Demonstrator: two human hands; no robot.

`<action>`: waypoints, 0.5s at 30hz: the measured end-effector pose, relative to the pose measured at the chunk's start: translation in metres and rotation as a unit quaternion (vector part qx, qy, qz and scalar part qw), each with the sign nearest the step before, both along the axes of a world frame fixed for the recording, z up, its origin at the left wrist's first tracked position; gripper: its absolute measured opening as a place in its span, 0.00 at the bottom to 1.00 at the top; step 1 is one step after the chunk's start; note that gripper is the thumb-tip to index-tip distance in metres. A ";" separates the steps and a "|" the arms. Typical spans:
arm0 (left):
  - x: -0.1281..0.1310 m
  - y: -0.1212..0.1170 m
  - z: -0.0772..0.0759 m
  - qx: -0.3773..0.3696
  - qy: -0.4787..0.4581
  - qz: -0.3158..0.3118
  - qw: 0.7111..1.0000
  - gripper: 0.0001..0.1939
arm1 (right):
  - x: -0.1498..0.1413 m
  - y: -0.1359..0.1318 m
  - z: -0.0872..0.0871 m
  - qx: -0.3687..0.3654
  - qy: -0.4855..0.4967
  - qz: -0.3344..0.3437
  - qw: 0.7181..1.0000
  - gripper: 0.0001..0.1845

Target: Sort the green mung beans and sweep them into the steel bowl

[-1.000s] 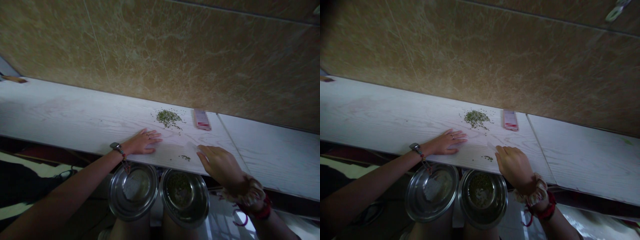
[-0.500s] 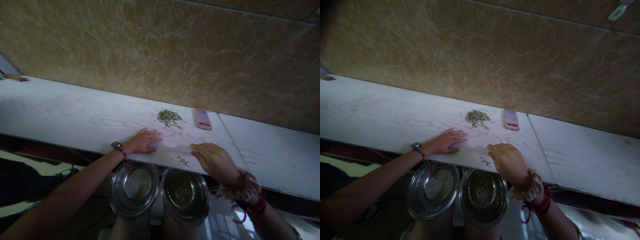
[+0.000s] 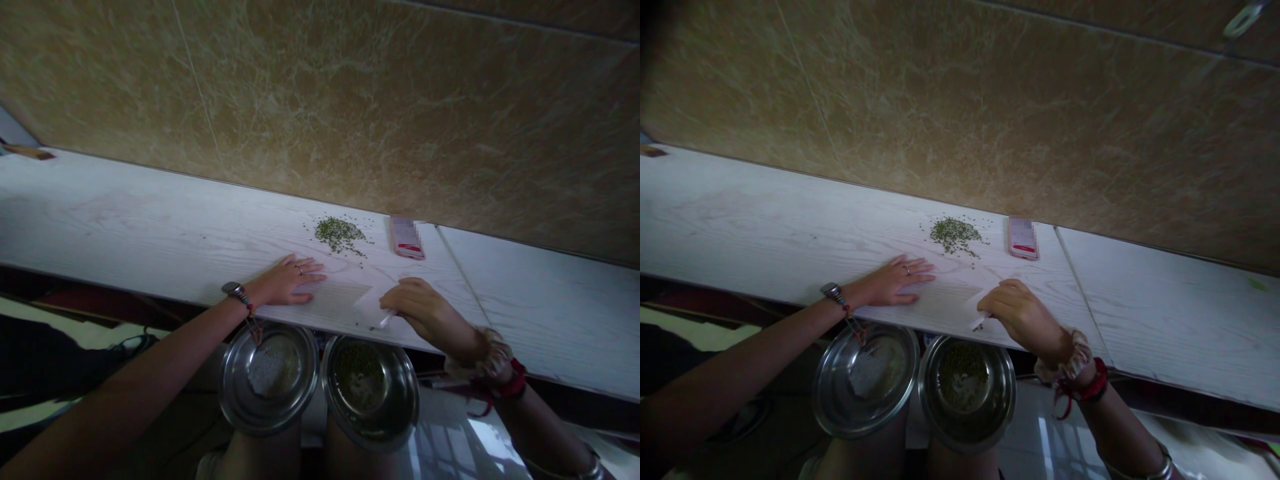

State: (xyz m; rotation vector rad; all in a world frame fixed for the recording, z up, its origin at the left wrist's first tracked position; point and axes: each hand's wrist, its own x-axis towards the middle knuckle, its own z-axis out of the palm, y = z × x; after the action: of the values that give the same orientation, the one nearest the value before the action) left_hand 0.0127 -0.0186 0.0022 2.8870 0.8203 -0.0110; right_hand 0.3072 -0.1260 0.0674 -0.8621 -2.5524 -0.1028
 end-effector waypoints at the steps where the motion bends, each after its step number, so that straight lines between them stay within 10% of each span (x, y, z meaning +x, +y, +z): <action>1: 0.000 0.000 0.000 -0.001 0.001 0.001 1.000 0.26 | 0.002 -0.001 0.002 -0.005 -0.002 0.003 1.000 0.12; 15: -0.001 0.001 -0.005 0.020 -0.004 -0.006 1.000 0.26 | -0.005 -0.044 0.023 -0.044 -0.025 0.009 0.999 0.15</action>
State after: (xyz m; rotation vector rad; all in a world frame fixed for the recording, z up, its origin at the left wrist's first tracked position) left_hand 0.0115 -0.0176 -0.0025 2.9265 0.8113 0.0168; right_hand 0.3026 -0.1704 0.0903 -0.8795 -2.6284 -0.0061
